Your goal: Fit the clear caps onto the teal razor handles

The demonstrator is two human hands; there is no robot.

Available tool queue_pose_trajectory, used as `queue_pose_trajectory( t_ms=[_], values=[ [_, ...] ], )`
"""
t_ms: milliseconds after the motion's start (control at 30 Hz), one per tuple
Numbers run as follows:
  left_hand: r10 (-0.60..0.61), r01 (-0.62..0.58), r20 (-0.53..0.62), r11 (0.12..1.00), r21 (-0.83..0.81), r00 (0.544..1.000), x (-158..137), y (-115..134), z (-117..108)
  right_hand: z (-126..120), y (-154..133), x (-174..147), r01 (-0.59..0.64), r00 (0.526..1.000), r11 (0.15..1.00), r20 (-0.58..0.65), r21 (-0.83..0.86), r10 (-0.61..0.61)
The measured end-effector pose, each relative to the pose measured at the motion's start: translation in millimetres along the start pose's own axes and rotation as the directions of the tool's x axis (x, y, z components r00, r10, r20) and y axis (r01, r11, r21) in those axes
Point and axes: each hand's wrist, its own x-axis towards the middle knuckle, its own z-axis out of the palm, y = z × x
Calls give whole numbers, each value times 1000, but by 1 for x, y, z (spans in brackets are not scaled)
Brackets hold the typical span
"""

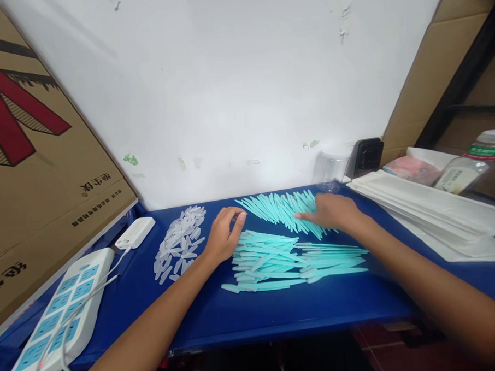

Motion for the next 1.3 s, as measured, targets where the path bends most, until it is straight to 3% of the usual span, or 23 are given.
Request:
queue_pose_trajectory(
  t_ms=[300, 533, 800, 1133, 1233, 1300],
  values=[
    [15, -14, -24, 1000, 26, 1000, 1, 1, -4, 10, -7, 5, -57, 998, 998, 30, 15, 56],
    [9, -6, -60, 998, 56, 998, 2, -1, -9, 12, -13, 4, 24, 996, 999, 88, 29, -27],
    [-1, 5, -72, 998, 64, 997, 3, -2, -8, 19, -23, -1, 19, 998, 999, 65, 28, -20],
    [-1, 3, -59, 999, 42, 998, 3, -6, -8, 4, -8, 12, 60, 995, 996, -78, 69, -54],
    [-6, 8, -67, 999, 34, 998, 3, -7, -9, -3, -8, 16, 125, 979, 972, -185, 201, -88],
    [-11, 14, -72, 999, 35, 997, 4, -7, -10, -7, -13, 15, 242, 957, 897, -243, 371, -158]
  ],
)
